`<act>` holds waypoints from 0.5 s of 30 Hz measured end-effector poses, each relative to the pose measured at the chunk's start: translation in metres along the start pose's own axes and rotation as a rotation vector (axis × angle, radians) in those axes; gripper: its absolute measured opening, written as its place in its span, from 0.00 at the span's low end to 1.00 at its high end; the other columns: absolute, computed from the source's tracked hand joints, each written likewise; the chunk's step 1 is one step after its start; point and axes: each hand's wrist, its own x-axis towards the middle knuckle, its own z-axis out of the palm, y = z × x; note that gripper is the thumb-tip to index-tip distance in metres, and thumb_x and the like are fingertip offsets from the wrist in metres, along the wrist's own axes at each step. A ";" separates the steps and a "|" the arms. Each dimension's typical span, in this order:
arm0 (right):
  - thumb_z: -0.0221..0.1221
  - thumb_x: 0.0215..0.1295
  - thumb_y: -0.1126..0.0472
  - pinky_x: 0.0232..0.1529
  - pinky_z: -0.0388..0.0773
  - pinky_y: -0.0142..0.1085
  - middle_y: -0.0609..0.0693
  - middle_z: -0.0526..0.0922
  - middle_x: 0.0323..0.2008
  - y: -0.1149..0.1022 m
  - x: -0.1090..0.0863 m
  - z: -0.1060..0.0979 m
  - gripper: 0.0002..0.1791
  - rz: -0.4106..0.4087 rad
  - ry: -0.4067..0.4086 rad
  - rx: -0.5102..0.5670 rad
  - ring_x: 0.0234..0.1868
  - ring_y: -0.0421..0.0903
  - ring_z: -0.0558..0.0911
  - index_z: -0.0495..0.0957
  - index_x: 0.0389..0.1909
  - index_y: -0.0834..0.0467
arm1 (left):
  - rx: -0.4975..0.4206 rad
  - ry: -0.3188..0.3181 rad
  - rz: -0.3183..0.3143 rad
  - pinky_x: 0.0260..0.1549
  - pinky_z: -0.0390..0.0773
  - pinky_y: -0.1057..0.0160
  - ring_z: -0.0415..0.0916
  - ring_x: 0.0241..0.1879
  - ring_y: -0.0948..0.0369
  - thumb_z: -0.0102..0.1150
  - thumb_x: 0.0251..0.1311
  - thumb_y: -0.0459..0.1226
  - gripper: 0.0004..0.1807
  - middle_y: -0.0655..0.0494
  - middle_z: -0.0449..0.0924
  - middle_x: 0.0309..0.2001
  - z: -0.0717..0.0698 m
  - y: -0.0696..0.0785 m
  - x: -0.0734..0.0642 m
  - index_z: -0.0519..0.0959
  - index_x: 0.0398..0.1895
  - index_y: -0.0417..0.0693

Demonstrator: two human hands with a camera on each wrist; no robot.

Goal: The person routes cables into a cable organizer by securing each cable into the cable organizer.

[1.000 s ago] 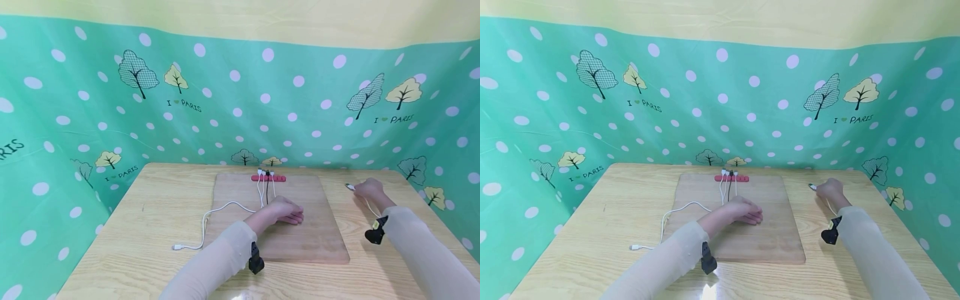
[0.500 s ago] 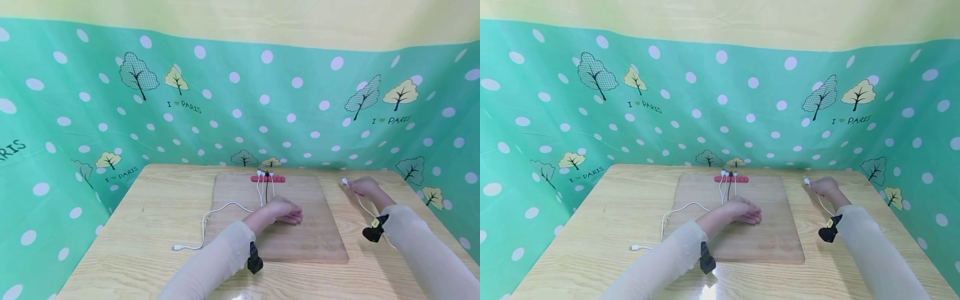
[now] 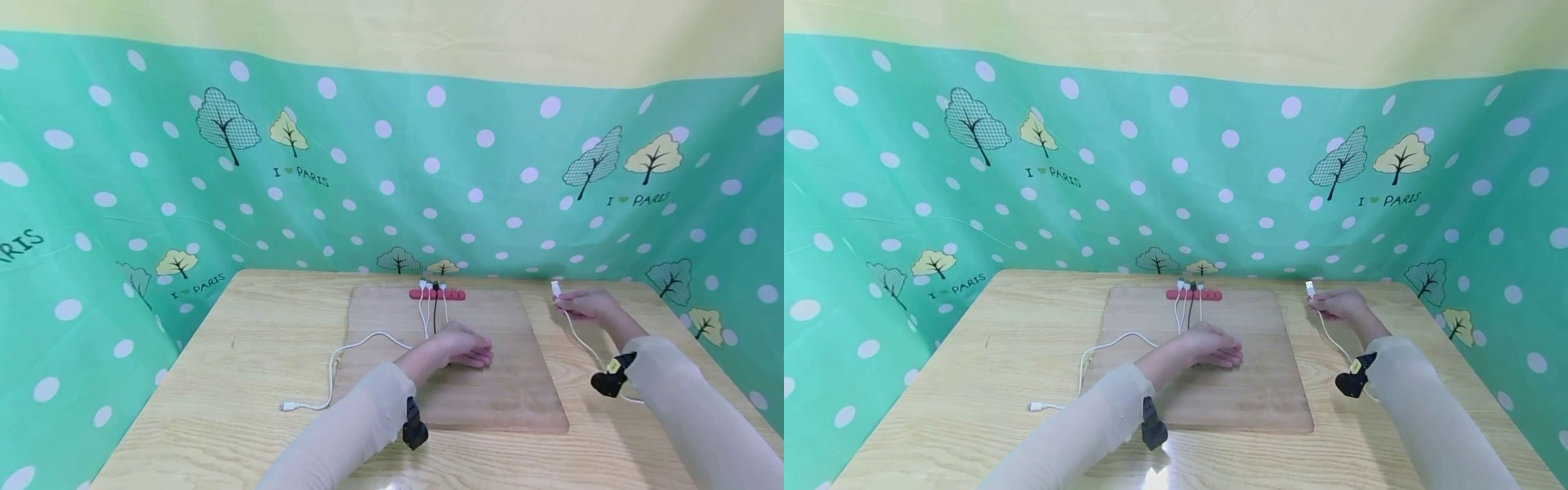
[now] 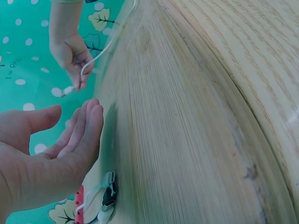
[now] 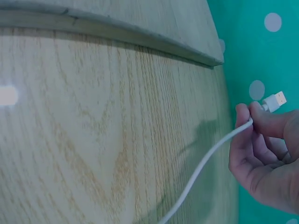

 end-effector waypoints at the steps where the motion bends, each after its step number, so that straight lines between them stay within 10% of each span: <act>1: 0.54 0.68 0.68 0.34 0.83 0.23 0.38 0.85 0.24 0.000 0.000 0.001 0.11 0.007 -0.015 0.012 0.28 0.31 0.83 0.81 0.32 0.53 | 0.005 -0.001 0.002 0.37 0.87 0.65 0.87 0.36 0.57 0.58 0.63 0.35 0.09 0.45 0.87 0.36 0.000 0.000 0.000 0.82 0.39 0.37; 15: 0.52 0.72 0.57 0.36 0.82 0.22 0.37 0.85 0.27 -0.015 0.001 0.018 0.08 0.053 -0.099 -0.047 0.31 0.30 0.83 0.77 0.40 0.57 | -0.001 -0.021 0.005 0.37 0.87 0.64 0.87 0.37 0.56 0.57 0.64 0.35 0.10 0.43 0.87 0.37 0.000 0.000 0.001 0.82 0.39 0.36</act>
